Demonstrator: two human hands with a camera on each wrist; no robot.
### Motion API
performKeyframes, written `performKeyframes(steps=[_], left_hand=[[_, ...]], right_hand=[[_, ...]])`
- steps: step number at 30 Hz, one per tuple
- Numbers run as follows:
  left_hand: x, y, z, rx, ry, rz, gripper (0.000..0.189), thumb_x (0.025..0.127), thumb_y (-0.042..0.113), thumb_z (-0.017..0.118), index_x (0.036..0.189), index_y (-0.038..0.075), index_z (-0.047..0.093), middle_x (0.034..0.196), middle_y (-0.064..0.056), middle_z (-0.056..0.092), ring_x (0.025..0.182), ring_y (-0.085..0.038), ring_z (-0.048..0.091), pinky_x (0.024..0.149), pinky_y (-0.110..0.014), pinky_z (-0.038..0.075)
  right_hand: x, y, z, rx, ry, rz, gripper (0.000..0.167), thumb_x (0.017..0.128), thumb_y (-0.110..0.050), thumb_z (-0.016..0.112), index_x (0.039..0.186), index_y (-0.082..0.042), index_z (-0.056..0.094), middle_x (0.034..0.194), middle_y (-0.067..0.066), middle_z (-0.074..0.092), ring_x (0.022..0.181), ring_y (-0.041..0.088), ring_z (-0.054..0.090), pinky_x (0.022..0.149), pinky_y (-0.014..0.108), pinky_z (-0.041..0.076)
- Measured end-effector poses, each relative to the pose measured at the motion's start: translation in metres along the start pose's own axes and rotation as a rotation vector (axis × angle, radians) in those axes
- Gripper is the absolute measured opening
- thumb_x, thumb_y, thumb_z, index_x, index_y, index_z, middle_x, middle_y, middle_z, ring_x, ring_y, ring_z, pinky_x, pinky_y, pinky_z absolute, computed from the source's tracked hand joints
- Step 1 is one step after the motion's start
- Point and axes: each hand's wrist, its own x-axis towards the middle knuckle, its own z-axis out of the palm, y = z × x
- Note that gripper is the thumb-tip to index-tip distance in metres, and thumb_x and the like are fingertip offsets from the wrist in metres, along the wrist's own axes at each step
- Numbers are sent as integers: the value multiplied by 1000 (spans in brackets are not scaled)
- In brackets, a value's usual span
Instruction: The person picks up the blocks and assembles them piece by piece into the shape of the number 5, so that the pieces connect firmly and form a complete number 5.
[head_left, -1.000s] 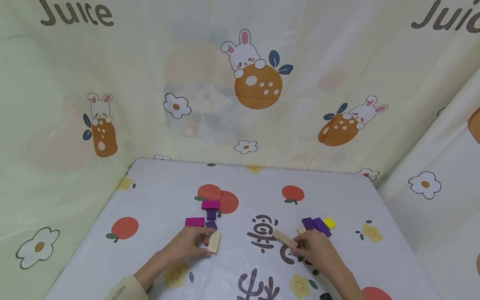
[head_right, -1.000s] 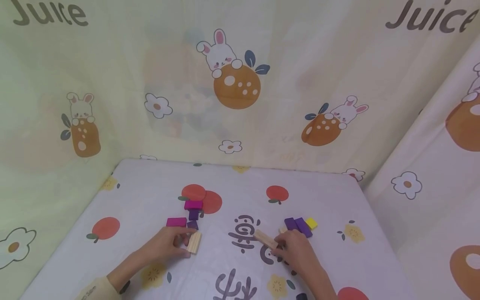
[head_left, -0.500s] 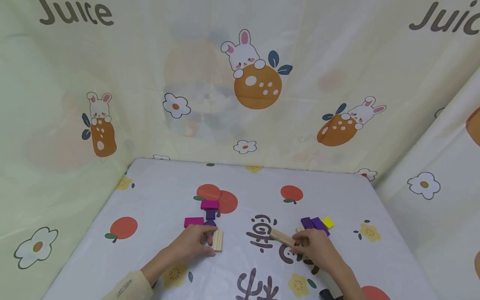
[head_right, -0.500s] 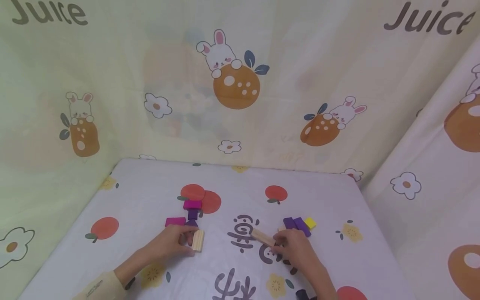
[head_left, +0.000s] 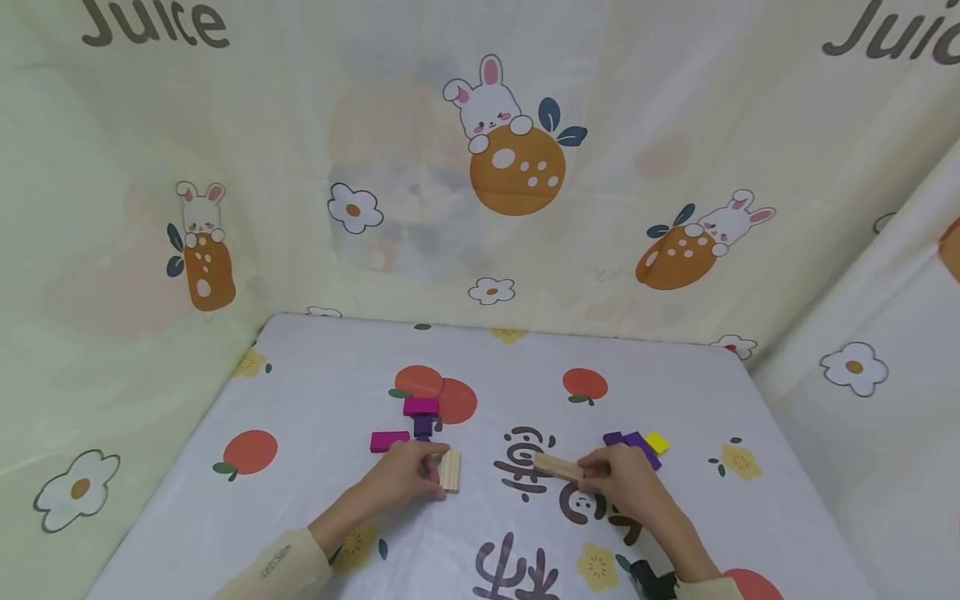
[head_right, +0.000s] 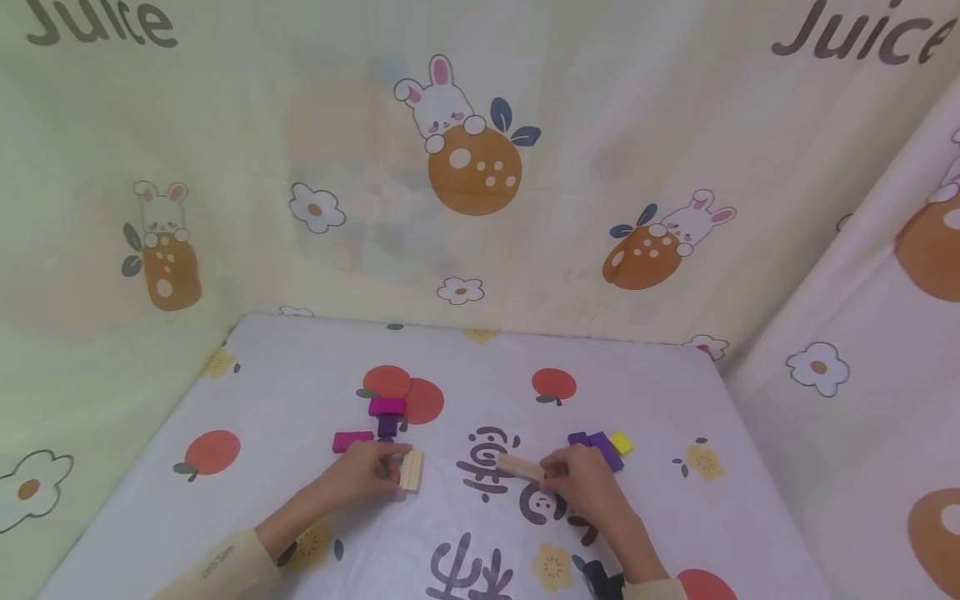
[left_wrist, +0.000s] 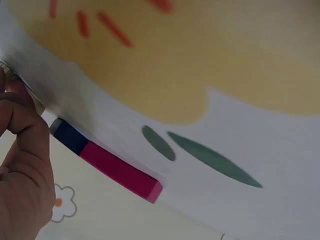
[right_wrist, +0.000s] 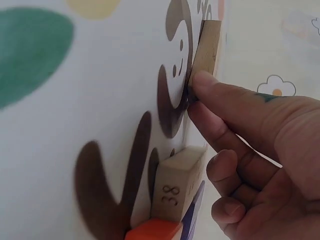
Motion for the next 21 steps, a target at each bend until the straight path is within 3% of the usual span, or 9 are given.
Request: performKeyframes(steps=[6,13,21], left_hand=[[5,8,2,-28,8,-40,69,82,11,91,145,5,64,80,2,61,75,-13,55,59,-20,45],[16,15,4,-65,-10,-67,68,83,9,89,146,6,62,80,0,62,65,-12,54,56,-22,46],[31,21,8,-94,-22,-83,70,85,8,88,149,7,60,79,-2,63,59,-13,54,55,-23,44]], right_hand=[[7,-3,1,20,-5,-13,24,84,-11,88,108,-9,83,84,-5,78,76,8,64,70,26,58],[14,-7,2,30,4,-34,24,83,-11,89,106,-10,84,80,-5,73,73,10,59,63,22,49],[19,-12,5,42,-10,-32,25,83,-10,89,107,-10,83,81,-4,71,76,12,58,65,21,49]])
